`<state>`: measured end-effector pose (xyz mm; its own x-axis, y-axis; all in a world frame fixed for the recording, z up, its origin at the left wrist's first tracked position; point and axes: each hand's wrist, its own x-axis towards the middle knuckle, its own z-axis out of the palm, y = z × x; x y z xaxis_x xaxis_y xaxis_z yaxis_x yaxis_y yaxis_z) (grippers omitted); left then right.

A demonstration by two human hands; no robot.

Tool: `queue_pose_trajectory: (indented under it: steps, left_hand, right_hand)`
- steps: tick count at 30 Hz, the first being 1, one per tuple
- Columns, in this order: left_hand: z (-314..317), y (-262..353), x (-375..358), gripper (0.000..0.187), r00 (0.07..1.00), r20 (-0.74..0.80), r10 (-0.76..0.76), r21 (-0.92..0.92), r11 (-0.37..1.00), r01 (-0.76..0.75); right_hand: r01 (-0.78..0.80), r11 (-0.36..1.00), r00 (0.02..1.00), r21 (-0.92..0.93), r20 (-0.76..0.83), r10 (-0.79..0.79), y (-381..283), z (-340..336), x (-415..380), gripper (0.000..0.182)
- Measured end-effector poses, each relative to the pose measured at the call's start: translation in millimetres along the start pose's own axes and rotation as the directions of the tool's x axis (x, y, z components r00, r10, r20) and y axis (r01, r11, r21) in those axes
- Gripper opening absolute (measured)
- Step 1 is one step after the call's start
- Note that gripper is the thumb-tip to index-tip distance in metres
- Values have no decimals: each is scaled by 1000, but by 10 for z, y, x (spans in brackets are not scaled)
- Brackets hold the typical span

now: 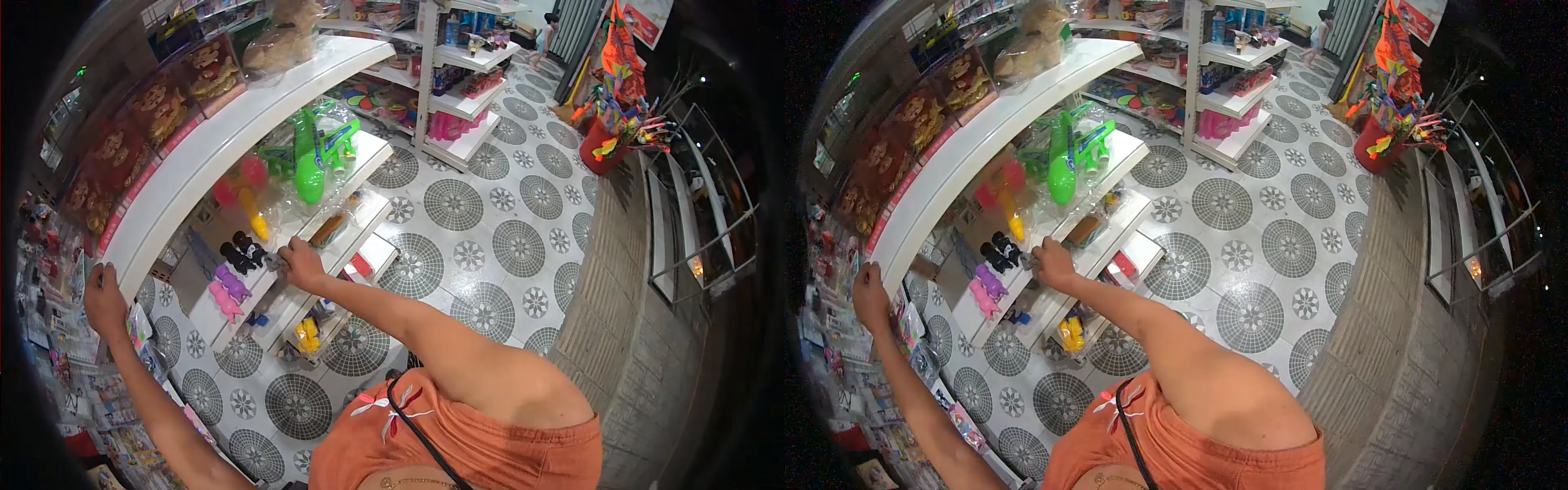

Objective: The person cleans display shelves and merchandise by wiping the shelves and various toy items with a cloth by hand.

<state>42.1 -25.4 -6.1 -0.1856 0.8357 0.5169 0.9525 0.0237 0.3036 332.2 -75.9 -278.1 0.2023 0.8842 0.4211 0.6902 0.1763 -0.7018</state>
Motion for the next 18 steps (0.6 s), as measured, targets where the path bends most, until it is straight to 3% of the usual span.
queue_pose_trajectory:
  steps: [1, 2, 3, 4, 5, 6, 9, 10, 12, 15, 16, 18]
  left_hand:
    - [-13, -14, -3, 49, 1000, -3, 1, -7, 1000, -1]
    - [-8, 1, 2, 50, 1000, 3, -7, -10, 1000, 7]
    - [-7, -29, 18, 51, 1000, 9, -17, -10, 1000, 17]
    - [7, -45, 34, 51, 1000, 18, -22, -11, 1000, 22]
    - [27, -70, 56, 52, 1000, 22, -3, 8, 1000, 3]
    - [42, -107, 81, 52, 1000, 22, 13, 28, 1000, -14]
    - [13, -51, 17, 55, 1000, -9, 6, 57, 998, -6]
    - [32, -78, 25, 56, 999, -34, 2, 59, 998, 0]
    - [-29, 23, -63, 51, 997, -81, 20, 51, 999, -16]
    - [101, -192, -32, 41, 926, -323, 194, -137, 959, -248]
    - [74, -261, -38, 31, 869, -374, 325, -148, 903, -402]
    - [-13, -29, -306, 31, 748, -499, 437, -31, 854, -520]
  right_hand:
    - [-2, 999, 1000, -35, 29, 3, 51, 44, 0, 22]
    - [-15, 997, 974, -71, 225, 30, 66, 161, -97, 24]
    - [126, 989, 963, -75, 250, -104, 204, 370, -160, 25]
    - [103, 992, 867, -78, 496, -51, 126, 261, -243, 25]
    - [216, 976, 849, -11, 496, -182, 139, 290, -339, 25]
    - [191, 981, 812, -32, 567, -140, 137, 341, -402, 28]
    - [131, 982, 867, 137, 465, -181, -131, -114, -463, 30]
    - [99, 993, 849, 60, 516, -115, -176, -210, -392, 28]
    - [106, 993, 906, 53, 406, -119, -208, -381, -287, 28]
    - [194, 980, 921, 48, 335, -199, -363, -869, -191, 32]
    - [200, 978, 924, 65, 320, -210, -437, -1011, -193, 32]
    - [202, 974, 919, 101, 325, -224, -551, -1178, -140, 31]
